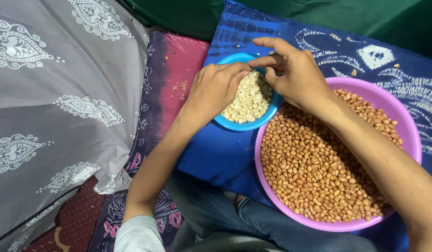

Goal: Manually sorting nuts from a large pink bowl into a smaller blue bowl while sitting on the floor.

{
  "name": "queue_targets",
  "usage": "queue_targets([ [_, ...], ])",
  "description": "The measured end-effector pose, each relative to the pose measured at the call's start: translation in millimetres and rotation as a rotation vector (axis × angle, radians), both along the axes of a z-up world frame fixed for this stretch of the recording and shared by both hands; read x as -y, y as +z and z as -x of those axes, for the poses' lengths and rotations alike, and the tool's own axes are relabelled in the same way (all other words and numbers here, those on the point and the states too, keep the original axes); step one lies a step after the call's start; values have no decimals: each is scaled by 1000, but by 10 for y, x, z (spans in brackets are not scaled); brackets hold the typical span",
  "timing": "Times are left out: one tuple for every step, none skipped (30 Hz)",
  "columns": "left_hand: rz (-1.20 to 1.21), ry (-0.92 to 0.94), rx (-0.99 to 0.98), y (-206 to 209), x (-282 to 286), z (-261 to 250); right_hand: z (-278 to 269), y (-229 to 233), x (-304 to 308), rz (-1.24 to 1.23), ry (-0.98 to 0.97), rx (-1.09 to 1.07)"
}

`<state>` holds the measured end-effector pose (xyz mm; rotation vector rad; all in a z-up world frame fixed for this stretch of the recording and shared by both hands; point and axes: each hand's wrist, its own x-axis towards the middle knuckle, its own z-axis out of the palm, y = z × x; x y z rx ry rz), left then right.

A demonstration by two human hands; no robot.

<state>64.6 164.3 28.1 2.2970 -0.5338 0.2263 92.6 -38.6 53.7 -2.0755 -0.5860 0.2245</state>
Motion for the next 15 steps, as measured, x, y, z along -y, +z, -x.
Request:
queue_targets([
  [0, 4, 0, -26, -3, 4, 10, 4, 9, 0, 4, 0],
  [-40, 3, 94, -49, -7, 13, 26, 10, 18, 15, 9, 48],
  [-80, 1, 187, -69, -9, 28, 49, 19, 28, 29, 14, 96],
  [-80, 1, 188, -115, -24, 46, 104, -5, 49, 30, 13, 97],
  [-44, -6, 148, -156, -37, 68, 164, -26, 73, 79, 56, 148],
  [-10, -13, 112, -191, -51, 83, 218, -41, 96, 127, 99, 203],
  [-9, -13, 117, -211, -43, 141, 260, -93, 119, 128, 99, 208],
  [17, 14, 74, -229, -43, 210, 308, -148, 135, 204, 223, 238],
  [44, 42, 31, -247, -42, 281, 359, -202, 151, 280, 347, 268],
  [43, 45, 33, -214, -40, 350, 354, -207, 138, 279, 349, 271],
  [12, 66, 10, -181, -38, 420, 352, -212, 126, 328, 375, 319],
  [-18, 87, -14, -145, -35, 490, 352, -214, 114, 376, 400, 367],
  [-20, 88, -12, -111, -25, 551, 315, -231, 110, 375, 401, 369],
  [-30, 101, -73, -81, -20, 614, 277, -253, 99, 368, 395, 406],
  [-39, 114, -134, -53, -17, 674, 235, -276, 86, 361, 390, 443],
])
